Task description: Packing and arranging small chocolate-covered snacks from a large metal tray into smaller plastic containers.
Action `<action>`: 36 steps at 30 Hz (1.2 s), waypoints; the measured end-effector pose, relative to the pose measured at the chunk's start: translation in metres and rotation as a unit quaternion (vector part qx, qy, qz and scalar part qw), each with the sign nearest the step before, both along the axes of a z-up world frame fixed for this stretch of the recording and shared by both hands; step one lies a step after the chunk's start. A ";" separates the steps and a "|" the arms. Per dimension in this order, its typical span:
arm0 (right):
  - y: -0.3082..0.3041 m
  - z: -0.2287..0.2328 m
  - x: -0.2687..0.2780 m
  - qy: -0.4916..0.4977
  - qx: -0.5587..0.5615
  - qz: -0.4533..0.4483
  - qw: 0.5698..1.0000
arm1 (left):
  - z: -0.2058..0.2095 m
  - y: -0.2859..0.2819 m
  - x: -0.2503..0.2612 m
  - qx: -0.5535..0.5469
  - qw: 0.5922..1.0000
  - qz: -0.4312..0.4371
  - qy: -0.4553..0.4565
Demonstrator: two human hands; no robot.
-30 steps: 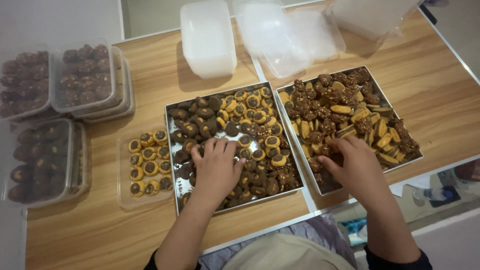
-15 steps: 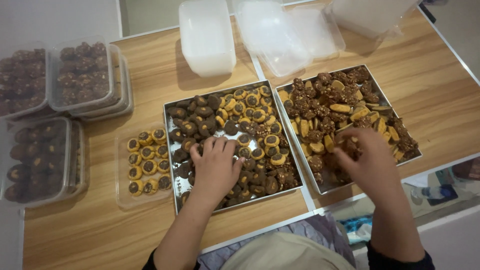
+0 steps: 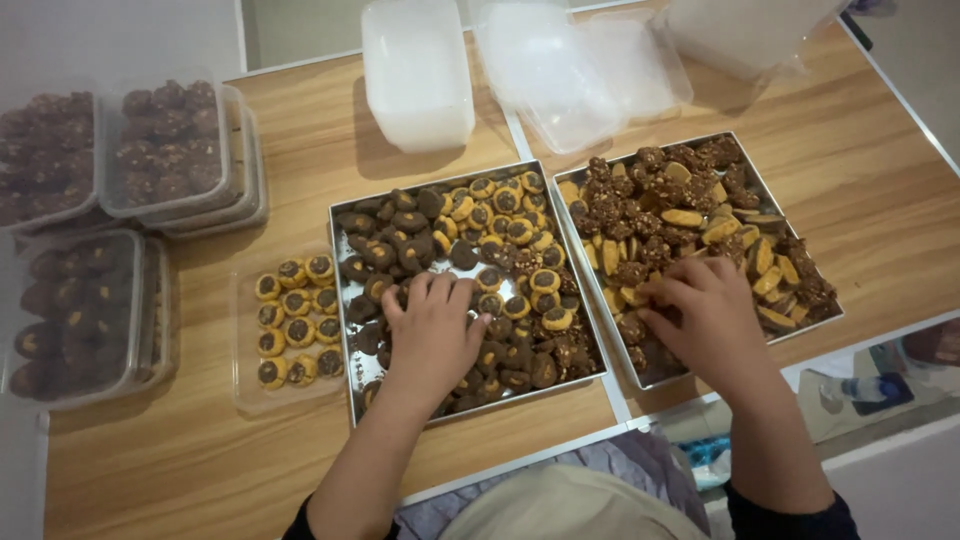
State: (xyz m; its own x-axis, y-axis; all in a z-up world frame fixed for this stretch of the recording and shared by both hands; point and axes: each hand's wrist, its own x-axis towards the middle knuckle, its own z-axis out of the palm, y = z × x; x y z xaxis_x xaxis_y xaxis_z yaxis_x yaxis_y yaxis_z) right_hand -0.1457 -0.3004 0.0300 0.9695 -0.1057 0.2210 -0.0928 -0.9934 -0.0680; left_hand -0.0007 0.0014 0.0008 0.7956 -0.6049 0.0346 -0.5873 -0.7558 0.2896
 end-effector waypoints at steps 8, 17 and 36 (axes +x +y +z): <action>-0.004 -0.018 0.003 0.000 -0.056 -0.019 0.998 | 0.001 0.000 -0.001 -0.004 1.000 0.000 -0.008; -0.002 -0.010 0.002 -0.017 -0.011 -0.027 0.999 | -0.002 0.000 0.000 -0.007 1.000 -0.003 -0.003; 0.104 -0.003 0.052 0.040 0.074 0.106 0.991 | -0.008 0.003 -0.002 -0.009 1.000 -0.013 0.012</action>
